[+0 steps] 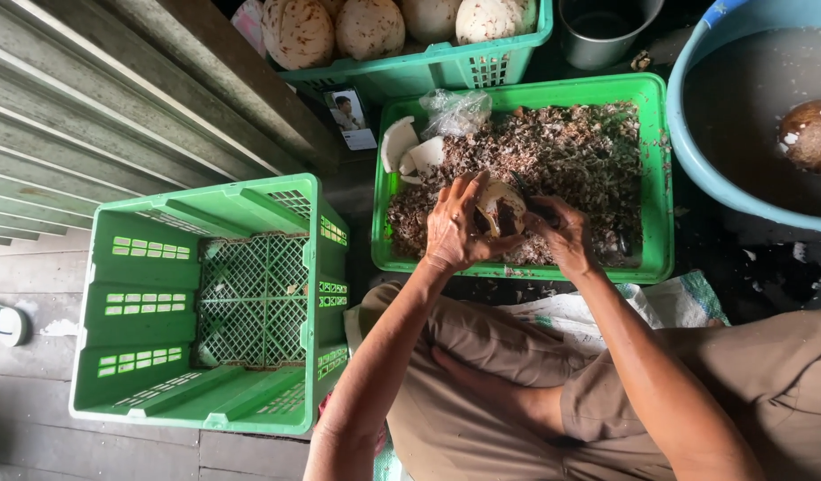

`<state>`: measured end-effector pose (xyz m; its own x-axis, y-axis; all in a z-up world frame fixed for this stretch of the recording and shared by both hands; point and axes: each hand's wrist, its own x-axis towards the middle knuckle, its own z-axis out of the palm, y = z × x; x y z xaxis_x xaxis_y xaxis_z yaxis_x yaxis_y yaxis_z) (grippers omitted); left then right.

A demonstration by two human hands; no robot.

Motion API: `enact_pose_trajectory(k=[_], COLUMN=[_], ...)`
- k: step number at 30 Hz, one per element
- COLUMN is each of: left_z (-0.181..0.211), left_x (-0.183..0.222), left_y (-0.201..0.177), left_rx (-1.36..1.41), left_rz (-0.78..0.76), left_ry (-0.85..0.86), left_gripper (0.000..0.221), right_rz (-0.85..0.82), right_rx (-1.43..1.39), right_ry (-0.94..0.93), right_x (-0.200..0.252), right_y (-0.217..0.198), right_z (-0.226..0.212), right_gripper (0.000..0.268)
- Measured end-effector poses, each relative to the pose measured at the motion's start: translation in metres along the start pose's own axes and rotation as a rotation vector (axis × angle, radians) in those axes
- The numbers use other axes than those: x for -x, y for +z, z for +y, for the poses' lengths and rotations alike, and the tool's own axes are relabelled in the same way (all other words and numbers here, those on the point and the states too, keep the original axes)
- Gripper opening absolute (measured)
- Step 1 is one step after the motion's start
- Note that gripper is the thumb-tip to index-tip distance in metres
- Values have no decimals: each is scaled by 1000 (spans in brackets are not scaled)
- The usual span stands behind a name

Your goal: The person is peeling or scraping the outer layer of a coconut using a small hand tool while sitting on the floor.

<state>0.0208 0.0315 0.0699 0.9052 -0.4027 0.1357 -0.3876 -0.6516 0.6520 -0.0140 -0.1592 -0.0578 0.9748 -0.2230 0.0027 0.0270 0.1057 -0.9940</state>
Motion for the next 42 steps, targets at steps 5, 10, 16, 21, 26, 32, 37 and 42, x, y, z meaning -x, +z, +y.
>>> enact_pose_trajectory(k=[5, 10, 16, 21, 26, 32, 37, 42], left_z=[-11, -10, -22, -34, -48, -45, -35, -24], left_x=[-2, -2, -5, -9, -7, -6, -7, -5], left_y=[20, 23, 39, 51, 64, 62, 53, 58], left_rx=[-18, 2, -21, 8, -26, -51, -52, -3], left_rz=[70, 117, 157, 182, 166, 238, 302, 251], left_ry=[-30, -46, -86, -48, -83, -3, 30, -100], left_gripper=[102, 99, 92, 104, 105, 83, 79, 97], right_rz=[-15, -2, -149, -220, -240, -281, -351, -334], right_rx=[34, 235, 496, 603, 658, 631, 590, 534], right_ry=[-62, -270, -776, -818, -819, -796, -771, -725], right_x=[1, -10, -4, -40, -27, -42, -31, -37], right_y=[-4, -22, 24, 22, 31, 33, 42, 38], right_z=[3, 26, -73, -54, -79, -77, -97, -79], right_gripper=[28, 12, 7, 8, 9, 11, 12, 10])
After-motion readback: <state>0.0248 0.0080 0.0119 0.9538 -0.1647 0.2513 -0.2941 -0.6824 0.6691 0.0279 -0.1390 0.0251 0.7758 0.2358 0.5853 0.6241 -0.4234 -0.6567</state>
